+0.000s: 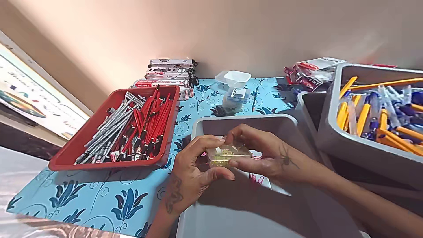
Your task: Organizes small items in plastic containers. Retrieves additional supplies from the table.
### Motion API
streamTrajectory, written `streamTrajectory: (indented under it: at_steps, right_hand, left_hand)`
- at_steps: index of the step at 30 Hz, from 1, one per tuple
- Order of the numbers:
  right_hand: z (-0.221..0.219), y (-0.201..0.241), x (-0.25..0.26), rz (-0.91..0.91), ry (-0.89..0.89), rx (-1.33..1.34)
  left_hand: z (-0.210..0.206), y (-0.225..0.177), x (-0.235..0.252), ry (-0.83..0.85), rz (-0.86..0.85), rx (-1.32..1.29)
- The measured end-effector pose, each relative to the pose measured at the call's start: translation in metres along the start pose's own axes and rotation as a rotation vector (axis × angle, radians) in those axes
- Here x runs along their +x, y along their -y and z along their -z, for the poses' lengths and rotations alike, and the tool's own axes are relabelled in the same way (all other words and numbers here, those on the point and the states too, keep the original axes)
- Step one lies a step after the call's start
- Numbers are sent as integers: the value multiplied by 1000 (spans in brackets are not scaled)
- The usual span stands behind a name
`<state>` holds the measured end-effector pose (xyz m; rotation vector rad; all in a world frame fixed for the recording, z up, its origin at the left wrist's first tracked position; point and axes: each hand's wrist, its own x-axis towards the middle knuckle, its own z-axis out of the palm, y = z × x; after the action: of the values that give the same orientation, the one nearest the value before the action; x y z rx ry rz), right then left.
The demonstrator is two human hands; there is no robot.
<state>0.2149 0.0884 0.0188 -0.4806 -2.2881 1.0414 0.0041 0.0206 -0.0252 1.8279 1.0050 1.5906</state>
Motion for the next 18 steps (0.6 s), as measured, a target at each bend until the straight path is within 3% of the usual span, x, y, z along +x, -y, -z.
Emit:
streamTrajectory:
  at_steps: [10,18]
  right_hand:
    - [5,-5,2,112,51,-163]
    - [10,4,13,139,33,-327]
  left_hand:
    - [-2,1,4,46,60,-19]
    - [8,-14,28,75,254,-211]
